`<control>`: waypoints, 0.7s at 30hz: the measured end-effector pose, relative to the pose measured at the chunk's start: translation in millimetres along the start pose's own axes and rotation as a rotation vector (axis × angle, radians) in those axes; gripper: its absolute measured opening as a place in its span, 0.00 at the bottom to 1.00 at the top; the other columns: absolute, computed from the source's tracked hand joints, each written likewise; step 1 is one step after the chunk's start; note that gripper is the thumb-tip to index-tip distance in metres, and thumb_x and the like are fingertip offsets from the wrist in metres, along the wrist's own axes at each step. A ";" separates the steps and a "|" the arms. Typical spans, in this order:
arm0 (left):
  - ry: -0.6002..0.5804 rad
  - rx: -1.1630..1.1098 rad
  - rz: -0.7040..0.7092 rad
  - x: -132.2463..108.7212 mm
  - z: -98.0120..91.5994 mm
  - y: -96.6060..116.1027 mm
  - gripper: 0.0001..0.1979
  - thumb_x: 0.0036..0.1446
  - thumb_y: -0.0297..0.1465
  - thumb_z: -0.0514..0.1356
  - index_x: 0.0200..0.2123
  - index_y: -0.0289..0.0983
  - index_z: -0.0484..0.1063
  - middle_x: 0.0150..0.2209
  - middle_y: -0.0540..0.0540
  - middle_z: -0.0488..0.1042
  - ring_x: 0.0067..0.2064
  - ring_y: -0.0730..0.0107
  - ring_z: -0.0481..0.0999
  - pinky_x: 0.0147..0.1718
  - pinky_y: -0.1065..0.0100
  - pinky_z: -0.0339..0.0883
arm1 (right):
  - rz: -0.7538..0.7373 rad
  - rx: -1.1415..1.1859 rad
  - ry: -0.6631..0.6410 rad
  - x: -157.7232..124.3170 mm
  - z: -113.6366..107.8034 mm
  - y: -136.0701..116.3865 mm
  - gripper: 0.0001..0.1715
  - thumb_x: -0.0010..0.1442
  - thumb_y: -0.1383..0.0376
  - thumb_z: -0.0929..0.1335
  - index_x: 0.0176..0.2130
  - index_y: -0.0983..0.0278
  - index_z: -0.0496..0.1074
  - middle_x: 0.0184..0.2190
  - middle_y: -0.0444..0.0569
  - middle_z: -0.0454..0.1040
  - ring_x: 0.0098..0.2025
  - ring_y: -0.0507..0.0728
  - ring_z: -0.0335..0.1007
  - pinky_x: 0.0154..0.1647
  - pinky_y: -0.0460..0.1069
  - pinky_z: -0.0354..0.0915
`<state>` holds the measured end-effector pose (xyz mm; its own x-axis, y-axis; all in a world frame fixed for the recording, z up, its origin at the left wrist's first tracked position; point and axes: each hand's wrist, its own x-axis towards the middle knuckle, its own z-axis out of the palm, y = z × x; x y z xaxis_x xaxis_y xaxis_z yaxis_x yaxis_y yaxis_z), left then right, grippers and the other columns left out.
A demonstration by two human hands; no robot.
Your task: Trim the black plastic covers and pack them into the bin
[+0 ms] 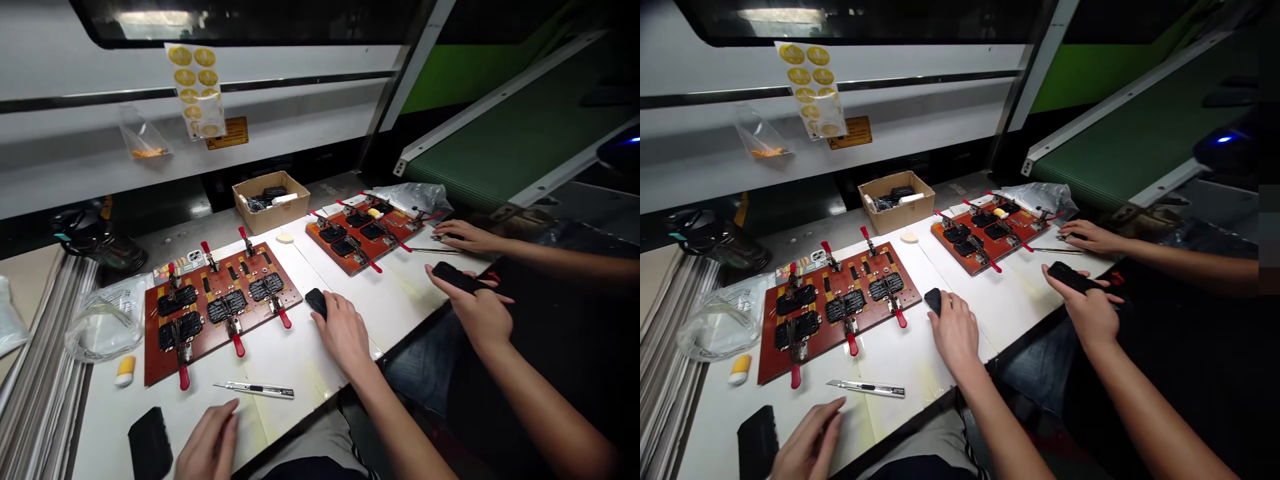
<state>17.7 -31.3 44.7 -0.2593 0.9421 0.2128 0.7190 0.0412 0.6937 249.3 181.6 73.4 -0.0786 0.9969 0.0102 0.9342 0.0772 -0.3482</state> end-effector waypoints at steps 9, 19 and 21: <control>-0.234 -0.315 -0.056 36.0 3.0 40.1 0.12 0.67 0.38 0.55 0.46 0.46 0.77 0.38 0.44 0.79 0.38 0.62 0.78 0.38 0.64 0.71 | 0.076 0.115 -0.077 13.3 -16.4 27.2 0.24 0.73 0.55 0.54 0.45 0.63 0.72 0.32 0.54 0.77 0.34 0.61 0.74 0.35 0.52 0.65; -0.202 -0.547 -0.300 120.2 15.0 70.2 0.30 0.68 0.47 0.50 0.69 0.41 0.57 0.66 0.38 0.65 0.68 0.53 0.63 0.64 0.53 0.60 | -0.339 0.894 -0.385 -32.1 -40.5 -71.8 0.23 0.71 0.53 0.61 0.60 0.58 0.65 0.50 0.53 0.75 0.50 0.60 0.73 0.55 0.55 0.69; -0.171 -0.477 -0.284 131.7 13.8 66.8 0.28 0.68 0.45 0.49 0.66 0.39 0.61 0.66 0.38 0.66 0.68 0.52 0.62 0.65 0.52 0.57 | -0.393 0.804 -0.339 -6.6 -75.3 -89.1 0.25 0.67 0.52 0.65 0.60 0.56 0.69 0.48 0.52 0.76 0.49 0.62 0.74 0.51 0.56 0.72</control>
<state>40.5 100.1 109.5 -0.2630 0.9580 -0.1142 0.2559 0.1834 0.9492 192.8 169.5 175.0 -0.5497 0.8346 0.0356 0.3109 0.2440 -0.9186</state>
